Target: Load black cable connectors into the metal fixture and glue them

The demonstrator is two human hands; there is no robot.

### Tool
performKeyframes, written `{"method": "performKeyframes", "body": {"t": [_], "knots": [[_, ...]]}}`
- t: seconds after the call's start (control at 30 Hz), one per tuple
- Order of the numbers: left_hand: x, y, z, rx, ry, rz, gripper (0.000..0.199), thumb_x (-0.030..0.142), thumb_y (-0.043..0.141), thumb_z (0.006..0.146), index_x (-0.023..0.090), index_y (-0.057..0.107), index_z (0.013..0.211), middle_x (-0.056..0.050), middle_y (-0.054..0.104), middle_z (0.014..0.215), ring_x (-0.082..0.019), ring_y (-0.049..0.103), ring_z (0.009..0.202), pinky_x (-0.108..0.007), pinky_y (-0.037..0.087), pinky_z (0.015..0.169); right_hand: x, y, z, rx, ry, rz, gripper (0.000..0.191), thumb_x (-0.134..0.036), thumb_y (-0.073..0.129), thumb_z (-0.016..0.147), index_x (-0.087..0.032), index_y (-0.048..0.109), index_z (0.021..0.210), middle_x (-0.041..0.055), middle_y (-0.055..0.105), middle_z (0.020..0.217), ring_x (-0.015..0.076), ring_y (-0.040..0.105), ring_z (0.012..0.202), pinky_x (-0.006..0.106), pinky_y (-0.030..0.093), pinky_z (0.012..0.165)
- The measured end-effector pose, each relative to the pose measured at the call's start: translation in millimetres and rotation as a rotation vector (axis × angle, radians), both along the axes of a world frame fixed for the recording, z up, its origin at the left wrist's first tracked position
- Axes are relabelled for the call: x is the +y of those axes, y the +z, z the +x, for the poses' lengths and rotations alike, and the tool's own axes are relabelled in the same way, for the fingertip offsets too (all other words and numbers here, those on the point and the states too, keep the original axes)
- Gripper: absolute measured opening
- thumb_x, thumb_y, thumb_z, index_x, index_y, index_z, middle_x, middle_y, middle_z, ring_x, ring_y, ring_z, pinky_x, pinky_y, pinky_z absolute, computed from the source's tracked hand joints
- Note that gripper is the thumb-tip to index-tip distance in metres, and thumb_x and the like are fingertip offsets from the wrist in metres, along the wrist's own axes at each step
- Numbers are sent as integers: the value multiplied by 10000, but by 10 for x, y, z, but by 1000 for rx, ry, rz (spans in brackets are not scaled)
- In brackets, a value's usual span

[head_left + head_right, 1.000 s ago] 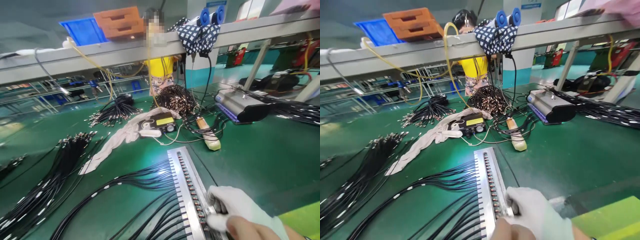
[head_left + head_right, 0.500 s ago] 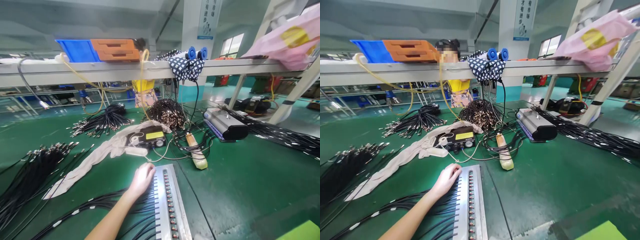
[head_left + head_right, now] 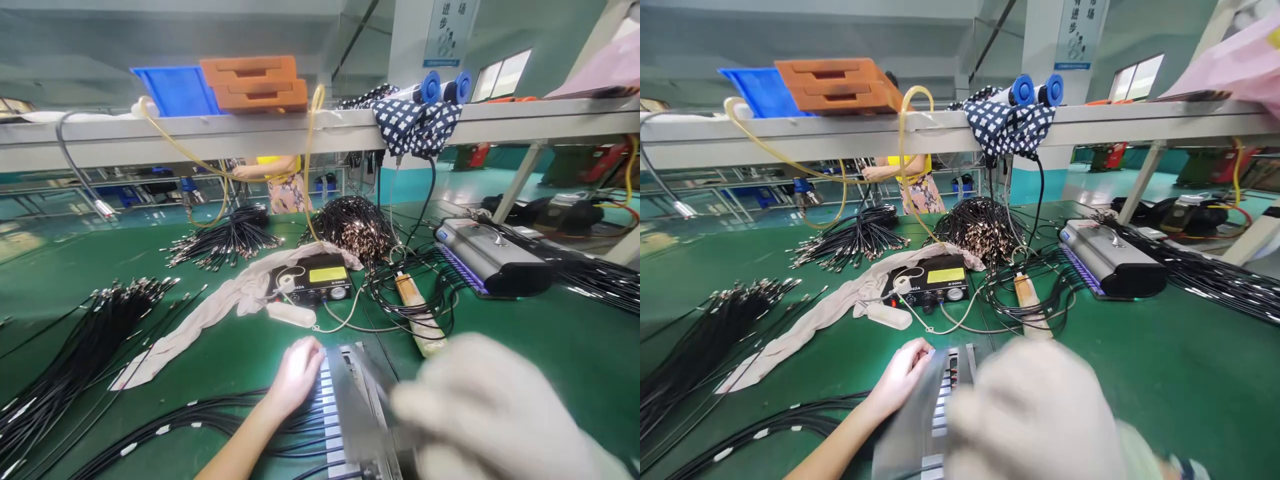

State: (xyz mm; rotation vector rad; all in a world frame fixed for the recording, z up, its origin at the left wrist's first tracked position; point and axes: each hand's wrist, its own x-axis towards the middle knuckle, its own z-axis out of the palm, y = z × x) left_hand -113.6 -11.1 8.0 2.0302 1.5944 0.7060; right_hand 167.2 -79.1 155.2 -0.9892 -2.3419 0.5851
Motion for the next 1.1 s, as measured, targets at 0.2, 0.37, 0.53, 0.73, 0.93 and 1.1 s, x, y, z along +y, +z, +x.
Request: {"method": "performKeyframes", "body": {"t": [0.2,0.37,0.53,0.73,0.93,1.1], "knots": [[-41,2,34,11,30,-15,232,335,376,950,211,541,843,-43,607,873,-226,545,875,-364,392,804,1875,648,-722,177,-319,-248,395,-474,517,951,-111,659,1018,47,651,934,200,619,891,338,507,792],[-77,-8,38,9,55,-37,242,343,366,960,217,559,889,-50,616,909,-229,552,897,-375,396,828,2801,180,-1129,121,-471,-436,272,-387,602,937,-117,625,962,33,637,889,149,623,753,316,542,699],[-72,-6,51,22,72,-66,221,320,374,953,218,566,916,-64,630,944,-245,556,937,-395,404,841,3069,-340,-1297,133,-594,-551,278,-389,585,949,-124,613,1025,54,632,960,161,629,801,324,552,711],[-55,56,75,57,36,-113,299,359,330,965,211,589,947,-80,627,955,-245,565,940,-410,426,862,2974,-397,-1236,255,-524,-487,272,-373,585,950,-125,609,1057,64,636,1011,177,635,856,361,550,762],[-474,316,-558,195,-166,-251,962,584,776,588,298,389,1421,-118,455,1416,-346,427,1260,-481,339,1062,1797,-358,-838,390,-208,-406,295,-378,501,957,-162,593,1135,81,665,1062,180,625,969,315,510,869],[-780,464,-1275,522,-46,-336,837,521,723,631,197,461,1357,-192,439,1394,-411,420,1253,-537,346,1016,663,-1014,-494,431,-111,-574,393,-455,527,928,-147,563,1169,99,669,1019,213,638,937,368,508,898]]}}
